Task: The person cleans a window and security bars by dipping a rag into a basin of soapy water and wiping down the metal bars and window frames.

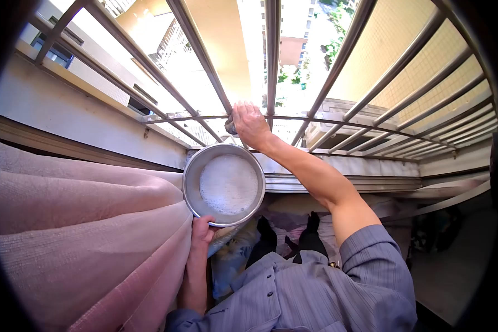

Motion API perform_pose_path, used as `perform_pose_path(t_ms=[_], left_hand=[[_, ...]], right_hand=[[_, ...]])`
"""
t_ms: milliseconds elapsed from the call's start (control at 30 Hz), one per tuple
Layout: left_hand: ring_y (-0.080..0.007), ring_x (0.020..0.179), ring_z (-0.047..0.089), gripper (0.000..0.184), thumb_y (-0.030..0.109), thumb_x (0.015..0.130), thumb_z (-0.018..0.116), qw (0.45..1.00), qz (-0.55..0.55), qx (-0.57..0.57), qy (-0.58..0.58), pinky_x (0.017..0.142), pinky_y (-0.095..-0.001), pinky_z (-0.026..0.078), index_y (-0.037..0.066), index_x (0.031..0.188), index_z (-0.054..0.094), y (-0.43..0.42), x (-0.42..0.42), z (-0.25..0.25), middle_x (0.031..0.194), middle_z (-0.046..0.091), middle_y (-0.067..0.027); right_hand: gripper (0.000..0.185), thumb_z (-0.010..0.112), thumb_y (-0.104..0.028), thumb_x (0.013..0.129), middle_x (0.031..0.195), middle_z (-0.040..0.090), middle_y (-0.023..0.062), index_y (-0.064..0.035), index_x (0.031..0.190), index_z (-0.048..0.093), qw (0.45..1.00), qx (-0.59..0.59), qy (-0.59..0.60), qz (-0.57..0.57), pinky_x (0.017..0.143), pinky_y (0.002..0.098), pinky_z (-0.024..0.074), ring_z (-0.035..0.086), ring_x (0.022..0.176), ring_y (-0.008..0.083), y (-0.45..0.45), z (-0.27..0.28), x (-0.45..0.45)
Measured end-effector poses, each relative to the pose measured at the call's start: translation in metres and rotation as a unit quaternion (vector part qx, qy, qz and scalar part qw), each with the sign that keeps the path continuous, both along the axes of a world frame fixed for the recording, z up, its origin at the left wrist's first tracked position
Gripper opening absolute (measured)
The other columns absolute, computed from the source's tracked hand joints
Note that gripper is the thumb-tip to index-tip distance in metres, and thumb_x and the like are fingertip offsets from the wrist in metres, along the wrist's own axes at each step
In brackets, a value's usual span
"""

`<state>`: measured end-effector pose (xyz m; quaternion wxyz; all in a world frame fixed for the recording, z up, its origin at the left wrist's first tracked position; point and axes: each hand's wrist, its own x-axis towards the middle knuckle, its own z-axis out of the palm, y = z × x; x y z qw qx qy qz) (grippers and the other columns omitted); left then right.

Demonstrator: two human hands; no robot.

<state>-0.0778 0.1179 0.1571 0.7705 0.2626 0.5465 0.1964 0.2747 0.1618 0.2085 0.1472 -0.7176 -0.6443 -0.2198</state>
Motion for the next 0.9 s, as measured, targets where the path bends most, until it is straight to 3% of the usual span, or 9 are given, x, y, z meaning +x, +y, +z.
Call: perform_pose_path(t_ms=[167,233,400,567,667,767,900], left_hand=[[-0.0423,0.095,0.063,0.057,-0.009,0.072,0.048,1.0,-0.015,0.007,-0.007,0.076,-0.0564,0.058,-0.008,0.129,0.042,0.0,0.005,0.005,0.114,0.056,-0.0252],[-0.042,0.093,0.065,0.056,-0.011,0.071,0.047,1.0,-0.008,-0.015,-0.009,0.069,-0.0558,0.061,-0.011,0.127,0.041,0.001,0.005,0.007,0.114,0.056,-0.0266],[-0.0434,0.105,0.059,0.063,-0.009,0.072,0.047,0.998,-0.022,-0.017,-0.052,0.08,-0.0588,0.057,-0.007,0.134,0.038,-0.002,0.009,0.018,0.121,0.052,-0.0261],[-0.0421,0.101,0.061,0.061,-0.009,0.072,0.047,0.999,-0.024,0.001,-0.046,0.076,-0.057,0.058,-0.007,0.132,0.038,-0.005,0.016,0.024,0.118,0.053,-0.0257],[-0.0393,0.088,0.064,0.056,-0.011,0.073,0.048,0.999,-0.044,0.001,0.005,0.068,-0.0532,0.06,-0.009,0.128,0.039,0.003,-0.002,0.003,0.109,0.055,-0.0237],[-0.041,0.092,0.063,0.058,-0.011,0.073,0.048,0.999,-0.034,0.032,-0.021,0.072,-0.0552,0.06,-0.009,0.129,0.038,-0.002,0.004,0.013,0.112,0.054,-0.0243],[-0.0442,0.102,0.06,0.062,-0.011,0.073,0.047,0.996,-0.078,-0.001,-0.038,0.078,-0.0593,0.058,-0.008,0.133,0.034,0.002,0.005,0.023,0.119,0.05,-0.0255]], right_hand=[[0.047,0.05,-0.013,0.088,0.125,0.054,0.0305,0.0144,0.126,0.05,0.988,-0.029,-0.121,0.091,0.108,0.0456,0.0384,0.053,0.12,0.0412,-0.046,0.02,0.032],[0.045,0.05,-0.012,0.088,0.129,0.053,0.0279,0.0136,0.124,0.053,0.973,-0.034,-0.183,0.137,0.11,0.0446,0.0373,0.052,0.122,0.0391,-0.061,0.03,0.036],[0.039,0.053,-0.009,0.085,0.134,0.053,0.0193,0.0071,0.12,0.059,0.965,-0.039,-0.138,0.22,0.113,0.0417,0.0364,0.048,0.13,0.0303,-0.102,0.045,0.065],[0.039,0.051,-0.009,0.088,0.133,0.051,0.0218,0.0092,0.122,0.056,0.989,-0.064,-0.08,0.103,0.112,0.0425,0.0357,0.049,0.127,0.0326,-0.141,0.051,0.089],[0.038,0.049,-0.009,0.089,0.126,0.055,0.0245,0.0105,0.12,0.055,1.0,-0.023,-0.006,-0.002,0.11,0.0438,0.0367,0.051,0.124,0.0363,-0.111,0.029,0.063],[0.035,0.048,-0.011,0.089,0.122,0.058,0.0244,0.0096,0.117,0.058,0.989,0.023,0.102,-0.1,0.108,0.0442,0.0384,0.054,0.12,0.0364,-0.068,0.029,0.039],[0.038,0.045,-0.011,0.09,0.127,0.056,0.0242,0.0093,0.121,0.056,0.999,0.017,0.013,-0.028,0.11,0.0438,0.0358,0.053,0.124,0.035,-0.097,0.034,0.05]])
